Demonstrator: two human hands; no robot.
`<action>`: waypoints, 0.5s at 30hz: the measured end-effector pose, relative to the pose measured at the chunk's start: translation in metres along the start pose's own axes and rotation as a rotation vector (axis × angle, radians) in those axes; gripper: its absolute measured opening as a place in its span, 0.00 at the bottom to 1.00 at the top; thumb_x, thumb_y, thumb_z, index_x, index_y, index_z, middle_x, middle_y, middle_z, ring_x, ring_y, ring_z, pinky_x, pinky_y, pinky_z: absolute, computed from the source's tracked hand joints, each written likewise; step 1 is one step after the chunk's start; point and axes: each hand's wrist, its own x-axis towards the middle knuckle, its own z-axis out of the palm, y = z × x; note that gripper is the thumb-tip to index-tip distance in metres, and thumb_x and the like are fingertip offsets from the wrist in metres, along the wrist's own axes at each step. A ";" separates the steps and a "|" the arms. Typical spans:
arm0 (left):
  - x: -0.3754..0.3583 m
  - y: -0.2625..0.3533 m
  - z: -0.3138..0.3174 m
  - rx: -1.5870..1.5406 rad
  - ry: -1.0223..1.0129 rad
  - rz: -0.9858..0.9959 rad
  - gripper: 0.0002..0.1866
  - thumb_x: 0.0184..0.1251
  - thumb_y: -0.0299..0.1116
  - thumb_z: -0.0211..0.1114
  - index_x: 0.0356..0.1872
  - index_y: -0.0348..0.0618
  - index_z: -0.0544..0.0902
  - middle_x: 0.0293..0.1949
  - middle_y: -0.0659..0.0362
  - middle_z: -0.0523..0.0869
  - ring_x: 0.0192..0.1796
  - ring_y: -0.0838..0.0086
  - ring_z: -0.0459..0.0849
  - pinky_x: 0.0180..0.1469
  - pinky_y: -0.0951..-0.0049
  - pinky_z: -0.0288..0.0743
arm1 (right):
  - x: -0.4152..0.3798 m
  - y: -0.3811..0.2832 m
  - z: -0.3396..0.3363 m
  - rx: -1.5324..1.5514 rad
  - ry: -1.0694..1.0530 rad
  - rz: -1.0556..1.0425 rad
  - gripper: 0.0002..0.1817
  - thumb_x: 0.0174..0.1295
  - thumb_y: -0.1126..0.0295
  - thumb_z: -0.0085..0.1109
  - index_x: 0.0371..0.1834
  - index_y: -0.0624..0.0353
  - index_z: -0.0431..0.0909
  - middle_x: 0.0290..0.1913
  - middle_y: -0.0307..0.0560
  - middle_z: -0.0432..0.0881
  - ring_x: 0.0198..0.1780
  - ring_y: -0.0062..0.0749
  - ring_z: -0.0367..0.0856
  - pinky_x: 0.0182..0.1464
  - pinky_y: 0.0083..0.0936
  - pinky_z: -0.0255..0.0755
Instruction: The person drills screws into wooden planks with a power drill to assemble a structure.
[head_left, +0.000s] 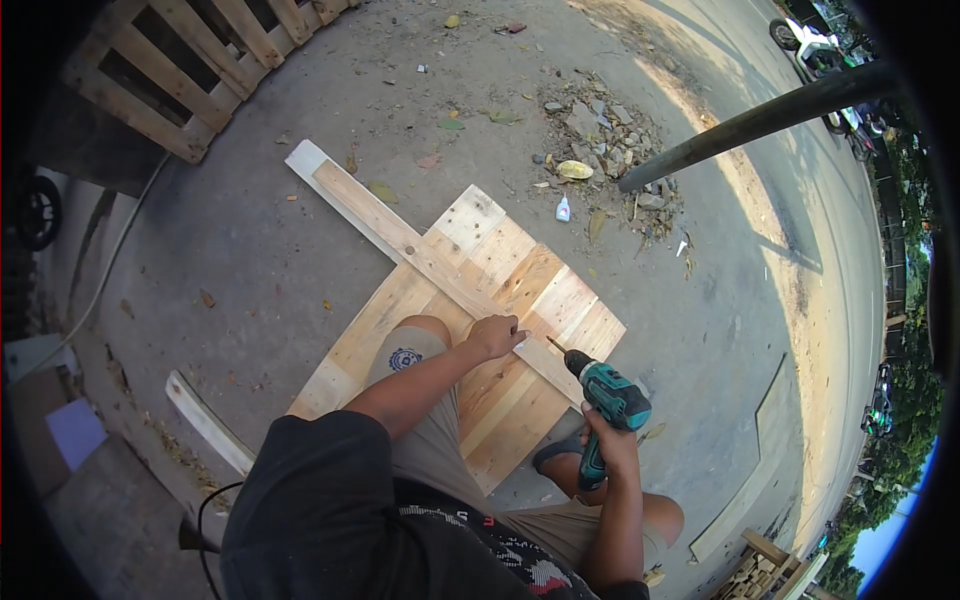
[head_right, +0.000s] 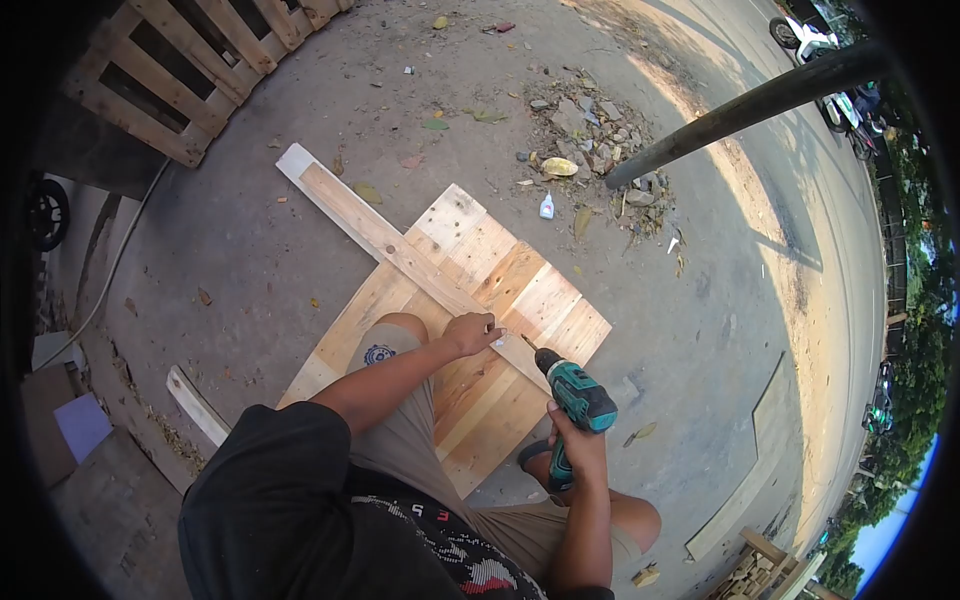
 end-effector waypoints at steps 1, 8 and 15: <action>-0.004 0.008 -0.014 0.222 0.083 0.053 0.30 0.64 0.59 0.64 0.49 0.40 0.81 0.37 0.50 0.86 0.46 0.64 0.86 0.47 0.62 0.75 | -0.001 -0.001 -0.001 0.029 0.032 -0.016 0.13 0.61 0.69 0.70 0.44 0.60 0.78 0.26 0.36 0.77 0.19 0.21 0.73 0.23 0.21 0.68; 0.026 -0.035 -0.042 0.920 -0.030 0.271 0.29 0.47 0.39 0.78 0.52 0.44 0.79 0.46 0.57 0.84 0.51 0.66 0.82 0.51 0.65 0.72 | -0.004 0.017 -0.022 0.117 0.200 -0.052 0.13 0.61 0.66 0.69 0.44 0.59 0.79 0.22 0.38 0.76 0.18 0.23 0.75 0.21 0.20 0.68; 0.041 -0.047 -0.043 1.047 -0.109 0.447 0.19 0.52 0.40 0.71 0.44 0.43 0.83 0.43 0.60 0.83 0.49 0.68 0.81 0.52 0.67 0.70 | -0.008 0.028 -0.033 0.093 0.269 -0.055 0.11 0.63 0.65 0.68 0.41 0.58 0.79 0.21 0.38 0.76 0.18 0.23 0.74 0.21 0.20 0.68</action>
